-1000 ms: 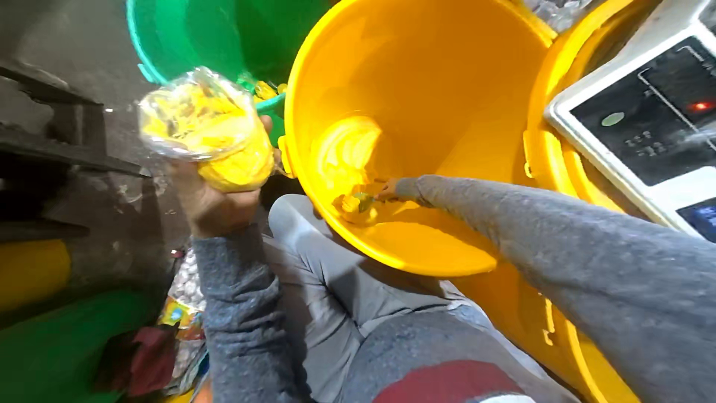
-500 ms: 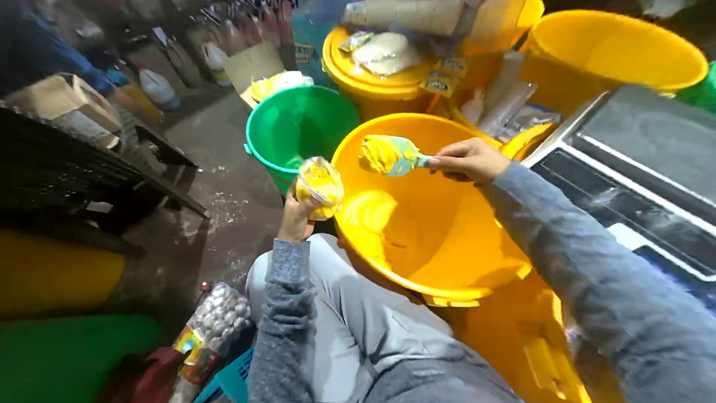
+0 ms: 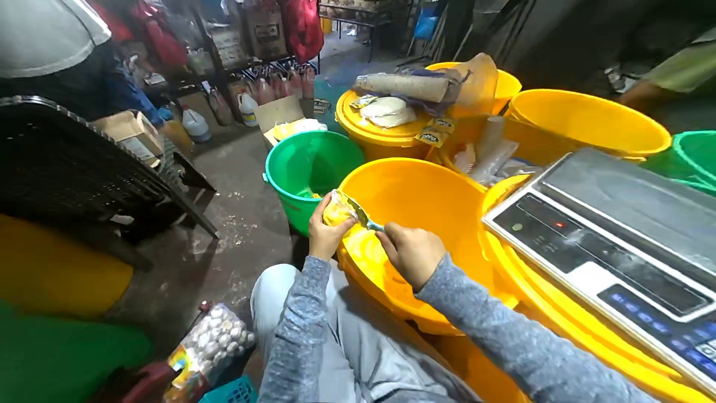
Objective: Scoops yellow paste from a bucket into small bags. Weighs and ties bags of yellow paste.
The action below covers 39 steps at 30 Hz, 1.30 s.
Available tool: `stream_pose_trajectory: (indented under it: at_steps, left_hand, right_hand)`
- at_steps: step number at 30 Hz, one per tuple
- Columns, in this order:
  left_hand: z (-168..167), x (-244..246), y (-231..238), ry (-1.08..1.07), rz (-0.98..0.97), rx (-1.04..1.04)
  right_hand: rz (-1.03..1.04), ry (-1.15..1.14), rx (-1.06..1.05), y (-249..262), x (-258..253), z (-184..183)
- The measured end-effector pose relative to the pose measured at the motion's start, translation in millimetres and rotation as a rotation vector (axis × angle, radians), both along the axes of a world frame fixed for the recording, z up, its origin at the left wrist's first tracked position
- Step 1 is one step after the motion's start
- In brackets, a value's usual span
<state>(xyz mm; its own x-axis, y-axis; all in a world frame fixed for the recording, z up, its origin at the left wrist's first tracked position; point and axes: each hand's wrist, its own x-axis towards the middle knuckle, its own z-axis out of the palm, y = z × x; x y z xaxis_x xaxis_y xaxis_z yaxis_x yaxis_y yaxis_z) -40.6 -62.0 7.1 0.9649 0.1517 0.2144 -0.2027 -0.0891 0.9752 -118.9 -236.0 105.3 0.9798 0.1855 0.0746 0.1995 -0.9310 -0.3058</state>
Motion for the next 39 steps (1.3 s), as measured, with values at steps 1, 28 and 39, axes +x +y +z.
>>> stream_pose_trajectory:
  at_steps: [1,28,39]
  left_hand:
    - [-0.1,-0.3,0.5,0.012,-0.002,-0.010]
    - [14.6,-11.6,29.9,0.293,-0.424,-0.501]
    - [5.4,-6.1,21.8,0.370,-0.512,-0.308]
  right_hand:
    - [0.020,-0.029,0.002,-2.5,-2.6,-3.8]
    - [0.775,-0.662,-0.146,-69.4,64.4,8.8]
    - [0.812,-0.220,-0.292,-45.1,82.8,23.7]
